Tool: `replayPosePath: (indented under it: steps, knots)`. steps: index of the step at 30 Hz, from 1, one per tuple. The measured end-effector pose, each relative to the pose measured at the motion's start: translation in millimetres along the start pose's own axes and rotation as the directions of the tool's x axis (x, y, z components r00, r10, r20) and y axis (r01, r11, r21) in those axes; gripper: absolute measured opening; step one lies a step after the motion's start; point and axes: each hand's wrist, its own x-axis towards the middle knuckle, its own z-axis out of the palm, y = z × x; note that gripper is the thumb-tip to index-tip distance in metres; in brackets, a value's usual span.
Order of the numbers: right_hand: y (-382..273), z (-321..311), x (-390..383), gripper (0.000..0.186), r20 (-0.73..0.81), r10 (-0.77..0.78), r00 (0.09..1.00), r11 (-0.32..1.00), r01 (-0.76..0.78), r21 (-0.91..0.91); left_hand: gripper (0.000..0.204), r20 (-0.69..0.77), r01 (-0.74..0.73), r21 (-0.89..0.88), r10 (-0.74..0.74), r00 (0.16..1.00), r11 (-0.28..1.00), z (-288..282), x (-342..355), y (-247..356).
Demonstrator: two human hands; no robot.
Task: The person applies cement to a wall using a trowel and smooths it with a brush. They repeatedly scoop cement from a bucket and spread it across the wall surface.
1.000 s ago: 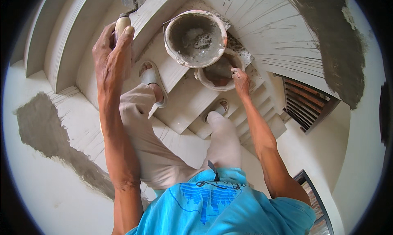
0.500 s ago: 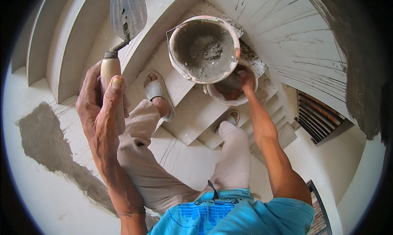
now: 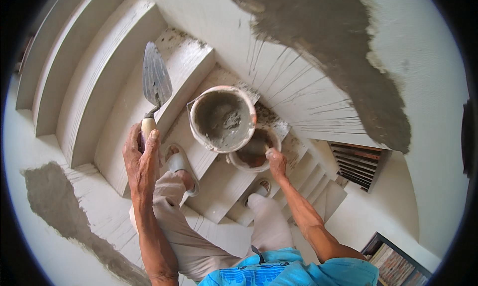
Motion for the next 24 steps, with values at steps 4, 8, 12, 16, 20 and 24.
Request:
replayPosePath:
  steps: [4,8,12,16,20,24]
  knots:
    - [-24,-24,-17,0.009,-0.09,0.06,0.994,0.991,-0.049,0.123,0.049,-0.095,-0.063,0.051,0.068,0.993,0.997,5,13,-1]
    - [-20,-44,-29,0.01,-0.026,0.043,0.999,0.999,-0.042,0.032,0.049,-0.04,-0.028,0.02,0.029,0.999,0.999,5,25,-3]
    - [-84,-91,-43,0.01,0.074,-0.077,0.994,0.997,0.076,0.022,0.049,-0.052,-0.057,-0.058,0.054,0.997,0.997,5,32,-11]
    - [-161,-155,-38,0.019,0.007,-0.318,0.948,0.947,0.318,-0.048,0.048,-0.035,-0.038,-0.124,0.034,0.999,0.992,7,32,-10]
    - [-234,-217,-4,0.026,-0.057,-0.589,0.806,0.803,0.576,-0.153,0.046,-0.013,-0.026,-0.149,0.025,1.0,0.989,7,32,-2]
    - [-279,-252,39,0.028,-0.075,-0.762,0.643,0.629,0.708,-0.321,0.044,-0.044,-0.12,-0.114,0.116,0.992,0.986,11,39,-15]
